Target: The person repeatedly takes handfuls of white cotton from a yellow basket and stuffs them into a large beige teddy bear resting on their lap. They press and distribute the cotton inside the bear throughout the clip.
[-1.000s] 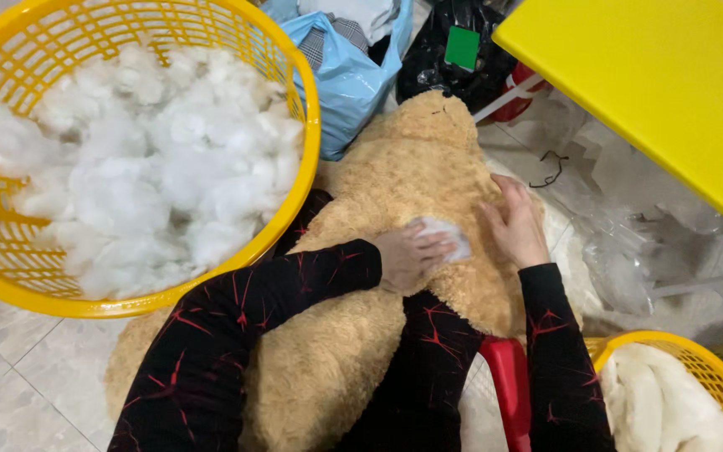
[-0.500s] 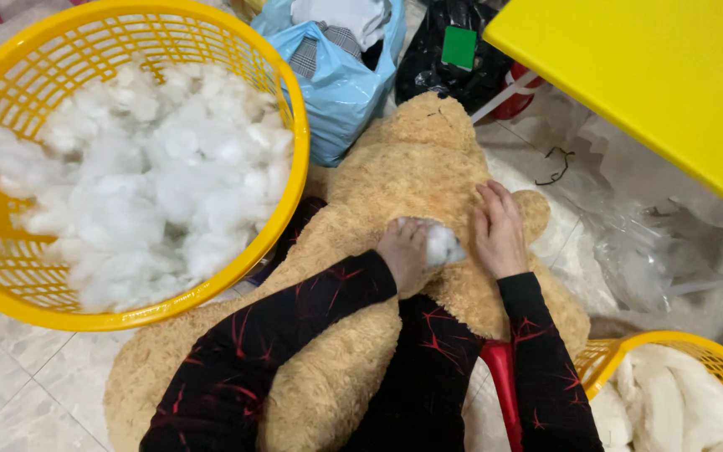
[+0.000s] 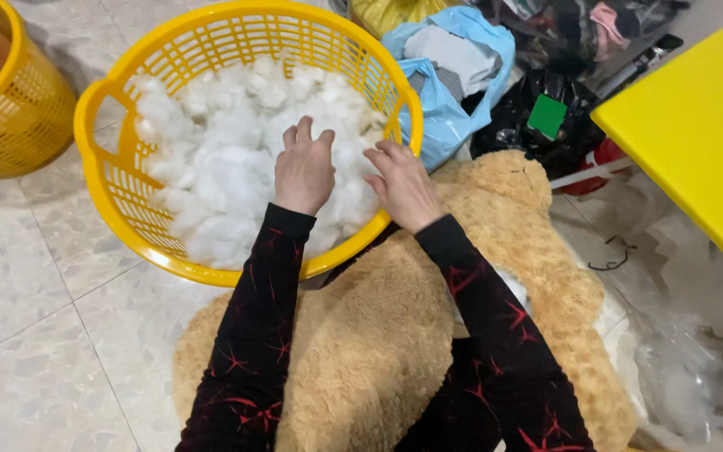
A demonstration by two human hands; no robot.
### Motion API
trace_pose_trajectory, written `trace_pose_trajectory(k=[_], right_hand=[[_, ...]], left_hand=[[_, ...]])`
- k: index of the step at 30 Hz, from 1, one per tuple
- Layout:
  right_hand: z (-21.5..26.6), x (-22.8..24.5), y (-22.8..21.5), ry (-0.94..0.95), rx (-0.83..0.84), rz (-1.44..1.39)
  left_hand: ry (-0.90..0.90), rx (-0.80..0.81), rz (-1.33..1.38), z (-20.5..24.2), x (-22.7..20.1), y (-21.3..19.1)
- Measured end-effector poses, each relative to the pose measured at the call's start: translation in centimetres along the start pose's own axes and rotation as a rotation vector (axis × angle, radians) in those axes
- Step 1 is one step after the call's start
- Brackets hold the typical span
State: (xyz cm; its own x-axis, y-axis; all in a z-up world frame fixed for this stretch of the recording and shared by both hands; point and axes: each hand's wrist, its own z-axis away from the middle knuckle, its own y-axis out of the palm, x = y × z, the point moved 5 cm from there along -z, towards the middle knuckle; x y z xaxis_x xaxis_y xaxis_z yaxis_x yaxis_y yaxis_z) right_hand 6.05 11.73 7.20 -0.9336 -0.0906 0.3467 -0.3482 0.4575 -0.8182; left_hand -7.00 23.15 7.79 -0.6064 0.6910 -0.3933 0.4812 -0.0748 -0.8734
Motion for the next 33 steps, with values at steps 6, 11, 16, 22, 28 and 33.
trace_pose_trajectory(k=[6,11,16,22,28,33], right_hand=[[-6.7,-3.2,9.6,0.046,0.243,0.042],[-7.3,-4.9,8.1,0.163,0.011,-0.342],[-5.7,-2.7,0.0,0.261,-0.001,-0.773],[8.6,-2.4,-11.6,0.338,-0.317,-0.681],[22.8,-2.1,-13.3,0.212,0.035,0.171],[30.1,-4.9,-4.3,0.332,0.593,0.403]], left_hand=[[-0.237,0.251,0.081,0.0,3.9,1.6],[-0.115,0.134,0.483,-0.8,4.1,1.4],[0.050,-0.151,0.903,-1.0,0.8,-0.8],[0.339,-0.016,1.168,3.1,-12.4,1.9],[1.185,0.102,0.140,9.7,-25.8,12.4],[0.932,1.089,-0.283,14.4,-26.9,26.3]])
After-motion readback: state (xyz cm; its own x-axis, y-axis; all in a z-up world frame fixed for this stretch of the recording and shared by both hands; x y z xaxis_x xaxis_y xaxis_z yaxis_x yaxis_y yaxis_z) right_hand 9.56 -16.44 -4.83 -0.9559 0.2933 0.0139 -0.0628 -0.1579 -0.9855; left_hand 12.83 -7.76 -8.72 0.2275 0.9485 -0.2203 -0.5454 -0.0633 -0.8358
